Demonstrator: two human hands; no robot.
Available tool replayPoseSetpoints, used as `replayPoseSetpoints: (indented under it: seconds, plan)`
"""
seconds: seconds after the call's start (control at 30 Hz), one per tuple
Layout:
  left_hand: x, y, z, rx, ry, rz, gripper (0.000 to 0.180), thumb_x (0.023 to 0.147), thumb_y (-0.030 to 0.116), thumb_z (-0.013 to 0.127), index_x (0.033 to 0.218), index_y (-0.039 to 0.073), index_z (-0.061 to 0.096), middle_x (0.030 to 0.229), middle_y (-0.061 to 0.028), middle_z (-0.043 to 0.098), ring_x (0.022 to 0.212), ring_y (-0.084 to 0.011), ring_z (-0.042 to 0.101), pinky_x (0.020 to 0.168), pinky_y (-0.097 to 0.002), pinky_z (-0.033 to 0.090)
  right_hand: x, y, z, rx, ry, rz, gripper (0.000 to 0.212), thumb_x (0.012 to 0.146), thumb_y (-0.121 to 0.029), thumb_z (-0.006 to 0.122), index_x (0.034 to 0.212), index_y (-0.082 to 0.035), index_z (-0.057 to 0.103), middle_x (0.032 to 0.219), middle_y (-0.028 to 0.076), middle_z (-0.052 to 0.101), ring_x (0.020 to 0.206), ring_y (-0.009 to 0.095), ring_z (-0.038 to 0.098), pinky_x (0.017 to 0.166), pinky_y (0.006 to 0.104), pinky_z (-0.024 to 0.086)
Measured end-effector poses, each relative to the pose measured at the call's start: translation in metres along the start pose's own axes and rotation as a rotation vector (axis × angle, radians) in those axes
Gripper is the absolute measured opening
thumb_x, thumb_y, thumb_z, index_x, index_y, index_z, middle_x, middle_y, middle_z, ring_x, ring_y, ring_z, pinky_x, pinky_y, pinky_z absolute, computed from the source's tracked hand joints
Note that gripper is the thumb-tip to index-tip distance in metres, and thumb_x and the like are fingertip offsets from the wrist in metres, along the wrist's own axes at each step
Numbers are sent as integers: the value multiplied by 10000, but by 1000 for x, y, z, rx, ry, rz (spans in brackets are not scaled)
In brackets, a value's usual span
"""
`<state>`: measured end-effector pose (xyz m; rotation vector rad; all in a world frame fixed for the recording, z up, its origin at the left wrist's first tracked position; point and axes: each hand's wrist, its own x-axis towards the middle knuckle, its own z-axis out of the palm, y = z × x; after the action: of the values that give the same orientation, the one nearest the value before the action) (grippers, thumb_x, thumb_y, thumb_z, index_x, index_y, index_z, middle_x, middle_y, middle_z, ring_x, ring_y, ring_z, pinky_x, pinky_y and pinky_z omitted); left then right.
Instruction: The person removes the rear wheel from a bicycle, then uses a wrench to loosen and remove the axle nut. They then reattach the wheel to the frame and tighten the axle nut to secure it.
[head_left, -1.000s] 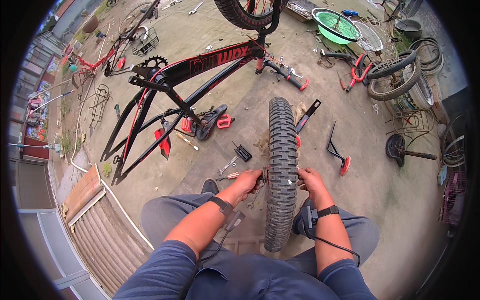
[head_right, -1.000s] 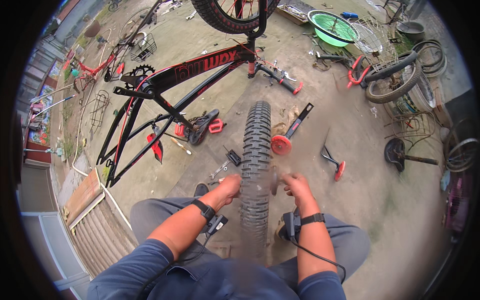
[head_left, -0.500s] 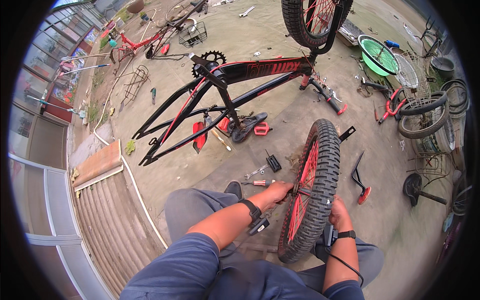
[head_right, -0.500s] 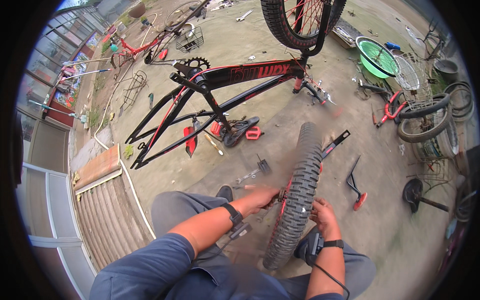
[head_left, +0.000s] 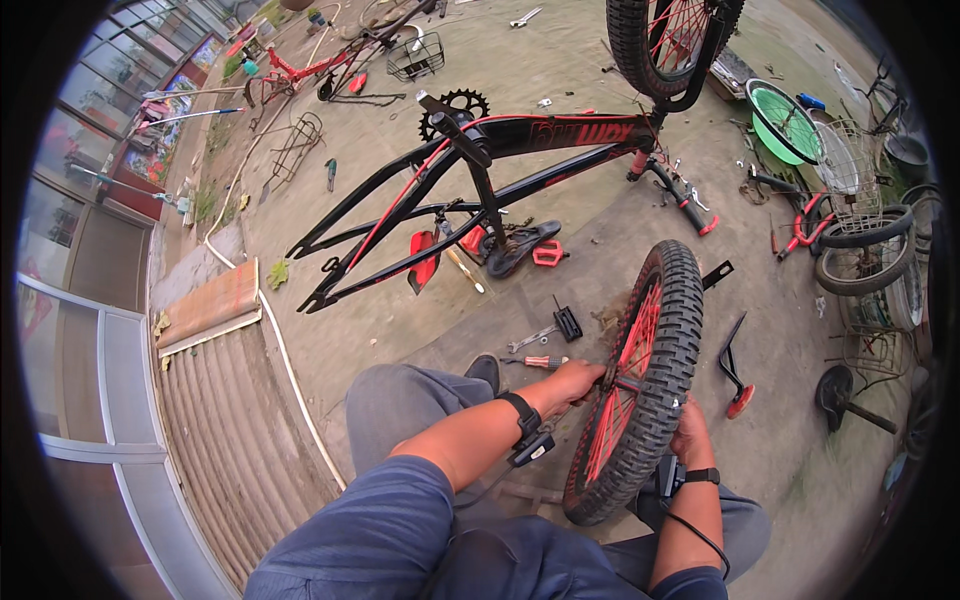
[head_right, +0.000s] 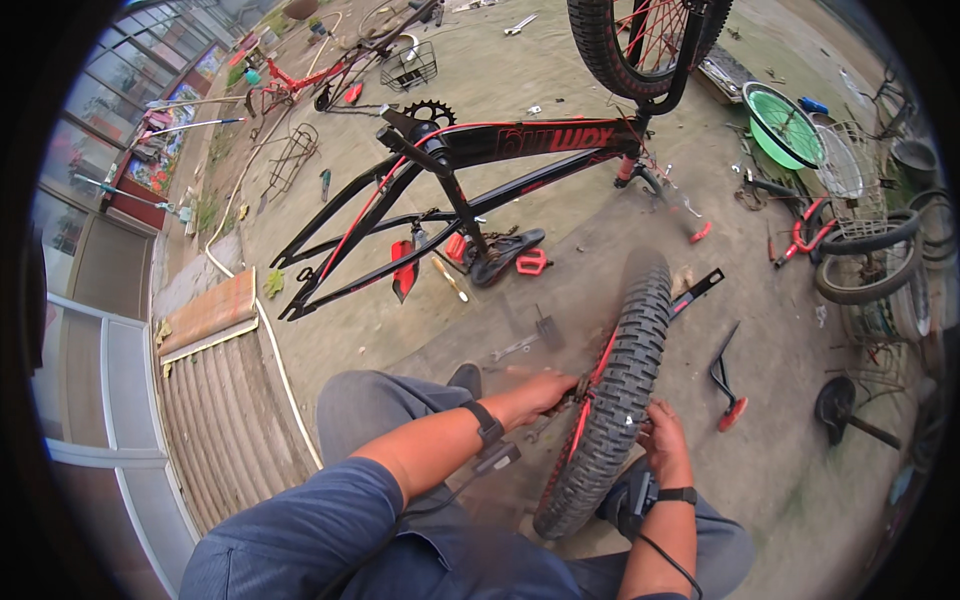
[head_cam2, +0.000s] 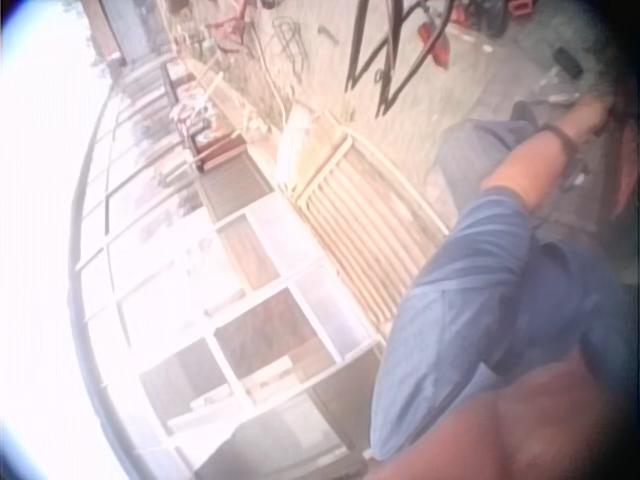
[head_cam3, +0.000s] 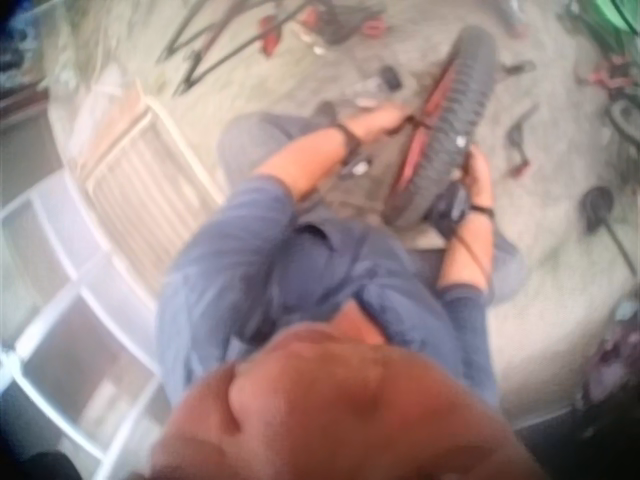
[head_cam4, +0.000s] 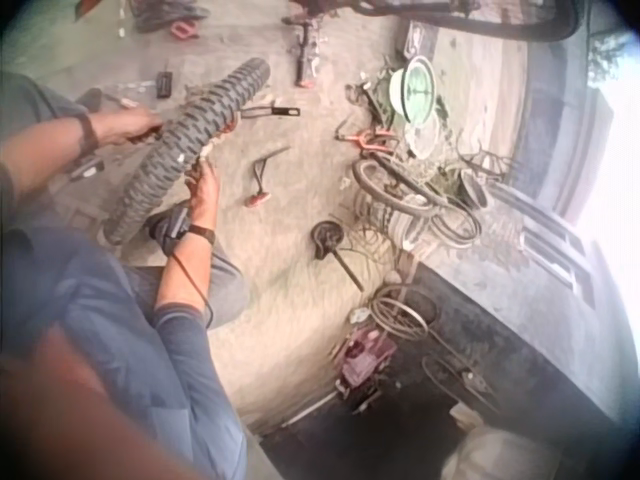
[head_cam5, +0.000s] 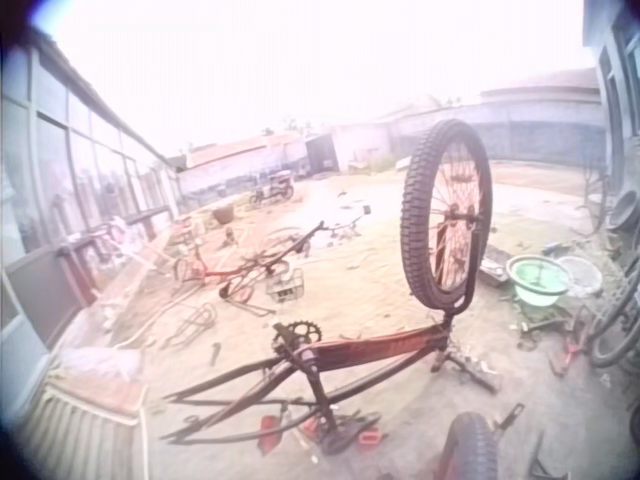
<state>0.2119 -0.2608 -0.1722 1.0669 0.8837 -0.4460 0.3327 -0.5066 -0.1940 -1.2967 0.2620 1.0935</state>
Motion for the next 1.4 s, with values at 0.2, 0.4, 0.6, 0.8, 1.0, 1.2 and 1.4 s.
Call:
replayPoseSetpoints:
  seconds: [0.2,0.4,0.6,0.8,1.0,1.2,1.4]
  plan:
    - [2,0,2,0,24,37,321,930,372,583,791,90,649,616,2,507,492,-99,459,418,-271,313,2,0,0,-71,90,71,187,973,-290,553,1068,-150,633,833,-48,618,660,78,551,587,271,468]
    - [-1,2,1,7,22,29,322,927,372,580,805,86,662,613,-1,515,495,-103,470,429,-273,330,-1,-3,3,19,6,-17,158,967,-271,557,1024,-146,636,816,-40,630,657,84,550,585,266,467]
    - [-2,4,3,14,36,19,314,924,371,579,811,88,657,611,-4,510,495,-108,469,434,-282,334,3,-2,5,-93,56,9,165,967,-283,558,1001,-145,643,792,-46,615,630,80,565,542,246,457]
    - [-3,4,2,-2,25,23,302,928,354,566,810,89,649,607,-6,501,496,-114,467,436,-291,335,4,-1,-1,-96,64,34,160,955,-266,560,1018,-138,633,754,-55,569,619,76,547,536,234,453]
    - [-2,4,3,-7,36,26,303,932,347,560,811,86,654,611,-10,506,497,-119,468,443,-298,342,10,5,-2,-78,77,-55,211,977,-307,551,1034,-125,641,775,-43,606,570,84,548,482,240,438]
    - [-2,4,2,-14,34,21,299,930,349,568,821,88,666,618,-7,513,501,-117,473,446,-293,345,8,2,-5,-74,102,32,189,955,-260,569,1054,-111,629,817,-35,615,648,83,576,540,253,472]
    - [-2,4,2,-12,20,20,294,929,356,571,830,96,667,624,0,517,503,-106,472,442,-281,338,7,2,-1,-65,20,-98,192,962,-298,576,1021,-123,628,786,-34,607,598,83,551,517,242,463]
